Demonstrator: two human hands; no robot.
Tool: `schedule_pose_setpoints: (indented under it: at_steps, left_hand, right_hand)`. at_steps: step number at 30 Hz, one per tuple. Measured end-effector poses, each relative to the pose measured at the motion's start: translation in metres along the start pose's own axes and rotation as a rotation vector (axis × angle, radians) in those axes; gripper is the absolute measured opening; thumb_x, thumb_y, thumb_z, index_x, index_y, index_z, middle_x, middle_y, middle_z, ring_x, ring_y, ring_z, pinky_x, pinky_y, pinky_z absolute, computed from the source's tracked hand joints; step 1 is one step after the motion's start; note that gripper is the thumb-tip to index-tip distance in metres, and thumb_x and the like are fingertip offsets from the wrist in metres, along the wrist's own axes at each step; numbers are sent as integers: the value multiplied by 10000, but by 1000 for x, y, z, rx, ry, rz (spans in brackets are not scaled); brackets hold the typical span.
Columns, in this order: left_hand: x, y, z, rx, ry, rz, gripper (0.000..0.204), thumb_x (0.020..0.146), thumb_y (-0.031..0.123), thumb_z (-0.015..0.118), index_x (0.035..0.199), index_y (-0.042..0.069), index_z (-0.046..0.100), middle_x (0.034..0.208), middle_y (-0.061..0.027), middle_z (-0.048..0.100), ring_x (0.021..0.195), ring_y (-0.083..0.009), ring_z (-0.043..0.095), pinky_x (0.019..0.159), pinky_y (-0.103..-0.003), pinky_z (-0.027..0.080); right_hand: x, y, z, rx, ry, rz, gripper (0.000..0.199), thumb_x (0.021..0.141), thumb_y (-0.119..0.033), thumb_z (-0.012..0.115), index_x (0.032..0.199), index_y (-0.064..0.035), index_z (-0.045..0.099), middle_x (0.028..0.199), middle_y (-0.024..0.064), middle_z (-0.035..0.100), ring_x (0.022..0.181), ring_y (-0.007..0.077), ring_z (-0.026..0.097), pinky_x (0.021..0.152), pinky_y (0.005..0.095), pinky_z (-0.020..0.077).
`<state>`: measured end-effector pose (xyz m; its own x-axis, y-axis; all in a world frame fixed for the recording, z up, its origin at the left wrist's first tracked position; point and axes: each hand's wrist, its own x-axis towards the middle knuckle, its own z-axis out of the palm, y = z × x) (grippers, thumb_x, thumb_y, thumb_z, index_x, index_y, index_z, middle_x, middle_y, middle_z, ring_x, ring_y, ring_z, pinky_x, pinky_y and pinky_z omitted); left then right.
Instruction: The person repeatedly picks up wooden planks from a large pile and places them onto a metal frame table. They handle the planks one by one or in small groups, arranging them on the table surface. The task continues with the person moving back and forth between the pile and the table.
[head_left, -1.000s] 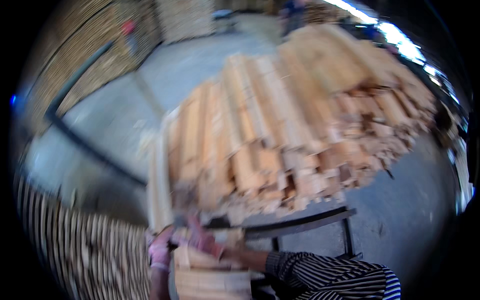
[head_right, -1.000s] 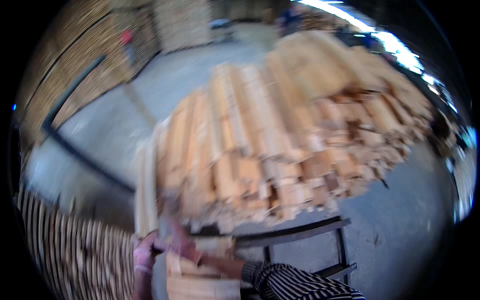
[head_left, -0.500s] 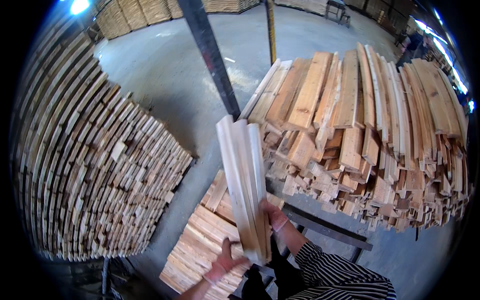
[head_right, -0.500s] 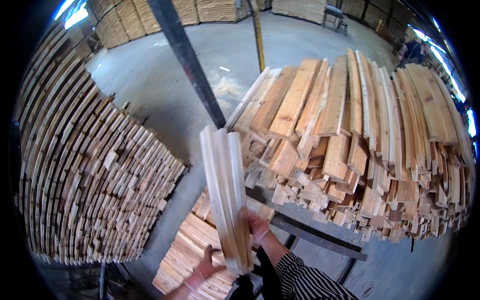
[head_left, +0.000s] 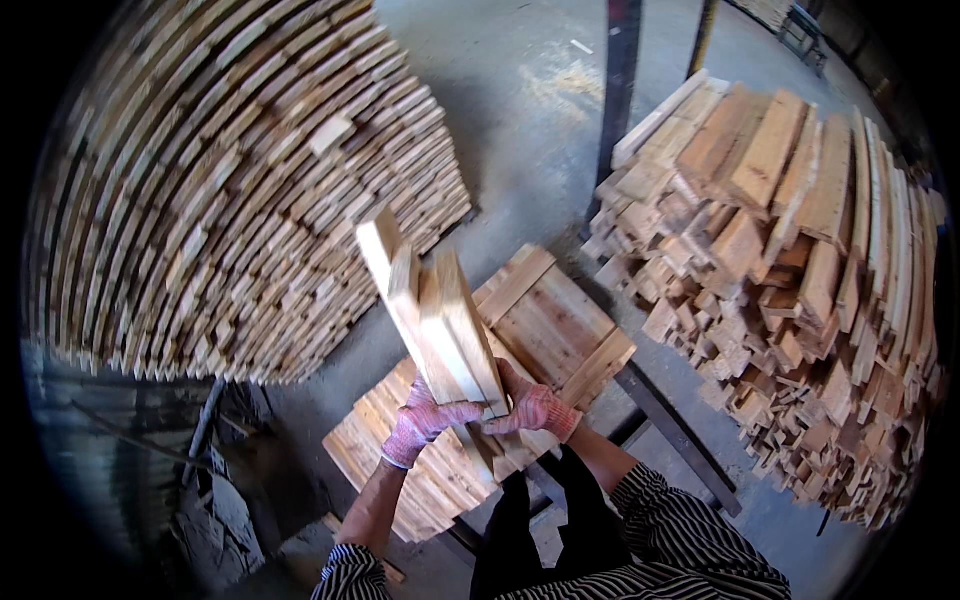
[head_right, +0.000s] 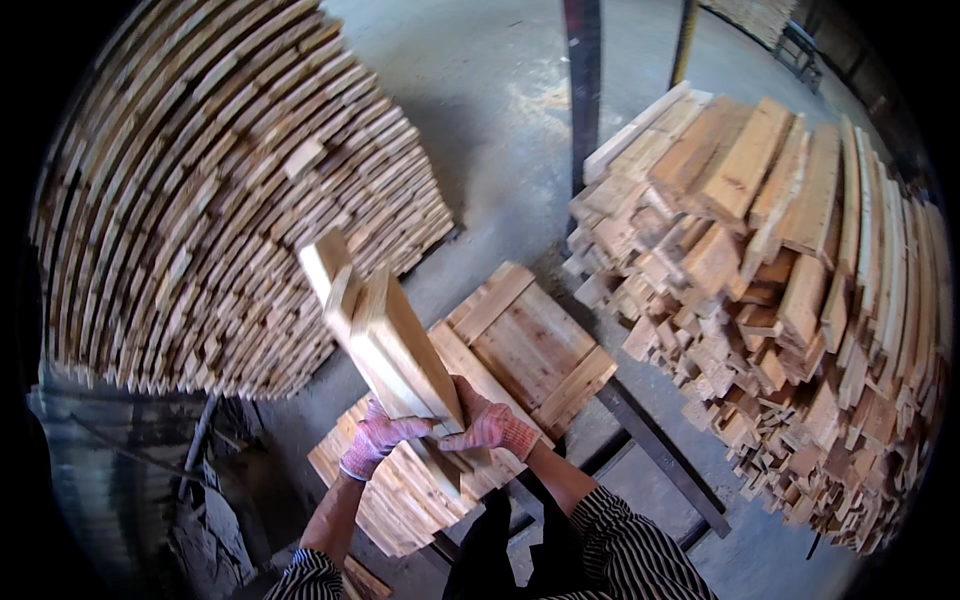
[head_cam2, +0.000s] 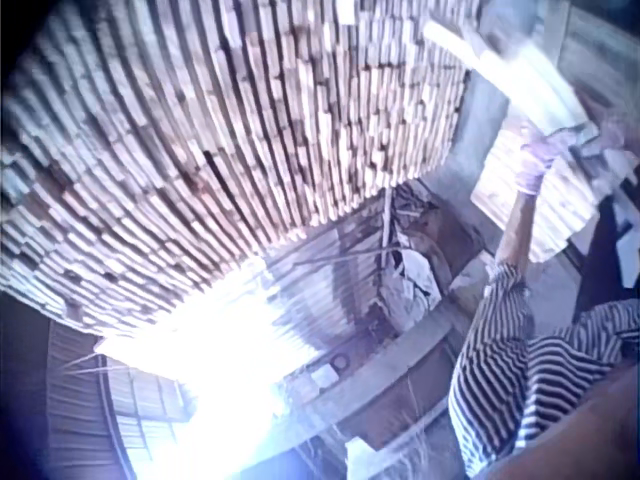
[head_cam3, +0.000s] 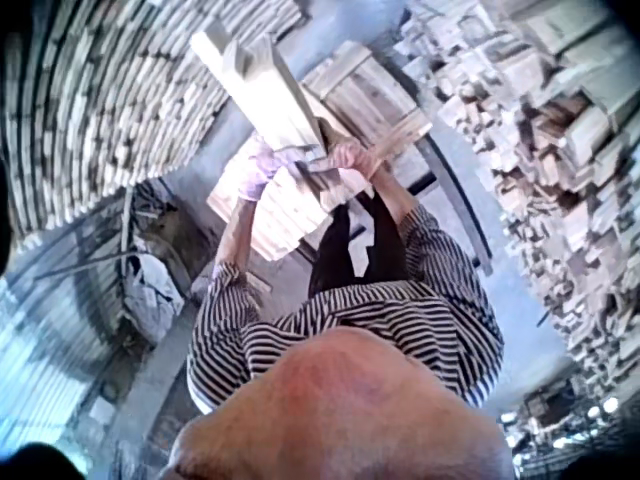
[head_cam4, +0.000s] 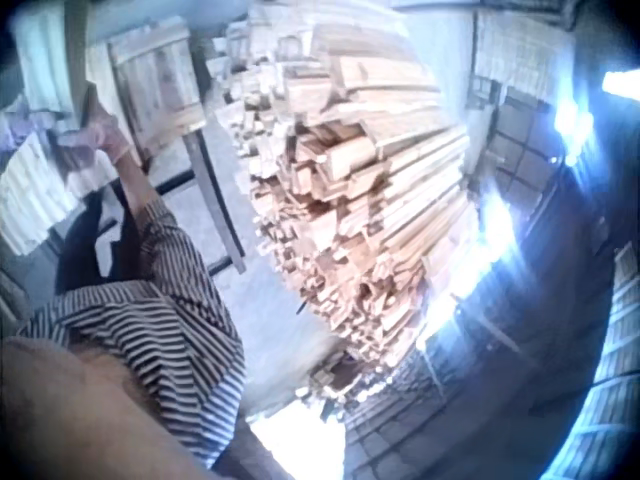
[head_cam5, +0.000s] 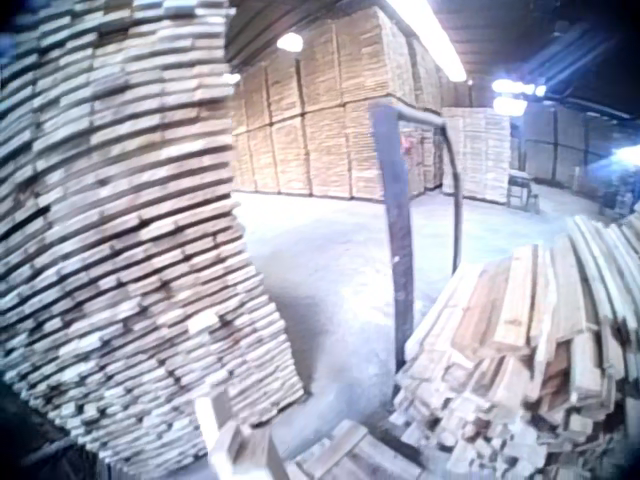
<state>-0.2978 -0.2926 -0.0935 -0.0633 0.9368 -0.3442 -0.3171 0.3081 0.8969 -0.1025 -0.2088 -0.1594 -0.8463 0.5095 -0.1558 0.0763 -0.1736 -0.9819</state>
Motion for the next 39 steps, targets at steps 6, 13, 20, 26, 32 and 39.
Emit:
schedule_pose_setpoints:
  at_steps: [6, 13, 20, 26, 32, 39]
  left_hand:
    - [-33, -151, -99, -25, 64, -220, 905, 683, 228, 949, 1420, 41, 458, 1332, -129, 615, 1207, -230, 598, 1007, -392, 533]
    - [-42, -228, -168, -176, 246, -88, 488, 852, 323, 809, 1153, -41, 685, 1052, -154, 737, 1025, -232, 694, 941, -366, 563]
    - [-3, -285, -128, -914, 391, -6, 876, 724, 420, 833, 1412, 7, 481, 1345, -170, 592, 1221, -354, 577, 1078, -486, 473]
    - [7, -372, -131, -899, 528, -182, 696, 760, 431, 828, 1298, 55, 595, 1251, -90, 646, 1197, -295, 588, 1066, -456, 467]
    - [29, -406, -139, -820, 578, -238, 556, 789, 394, 819, 1206, 71, 646, 1192, -60, 659, 1136, -252, 617, 1032, -439, 484]
    - [85, -362, -70, -824, 427, -248, 719, 772, 426, 814, 1330, 44, 572, 1263, -111, 645, 1168, -299, 611, 1042, -463, 493]
  right_hand:
    - [35, 155, 60, -221, -27, 164, 1082, 560, -314, 957, 1428, -43, 369, 1328, 142, 559, 1250, 249, 545, 1077, 361, 463]
    - [78, 91, 74, -657, -195, 486, 1027, 624, -450, 863, 1425, -14, 391, 1245, 232, 630, 1167, 360, 627, 995, 409, 515]
    - [19, 113, 85, -484, 194, 189, 936, 804, -460, 791, 1499, -6, 358, 1306, 284, 546, 1216, 440, 555, 1013, 434, 480]
    - [35, 204, -28, -749, 354, 376, 757, 813, -474, 782, 1456, -166, 530, 1320, 225, 553, 1194, 375, 570, 1042, 417, 467]
    - [54, 300, -125, -1127, 380, 275, 668, 829, -458, 754, 1423, -221, 559, 1444, 242, 494, 1307, 400, 501, 1099, 448, 417]
    - [41, 241, -41, -670, 93, 161, 739, 864, -589, 681, 1457, -176, 527, 1500, 269, 414, 1392, 469, 395, 1157, 481, 340]
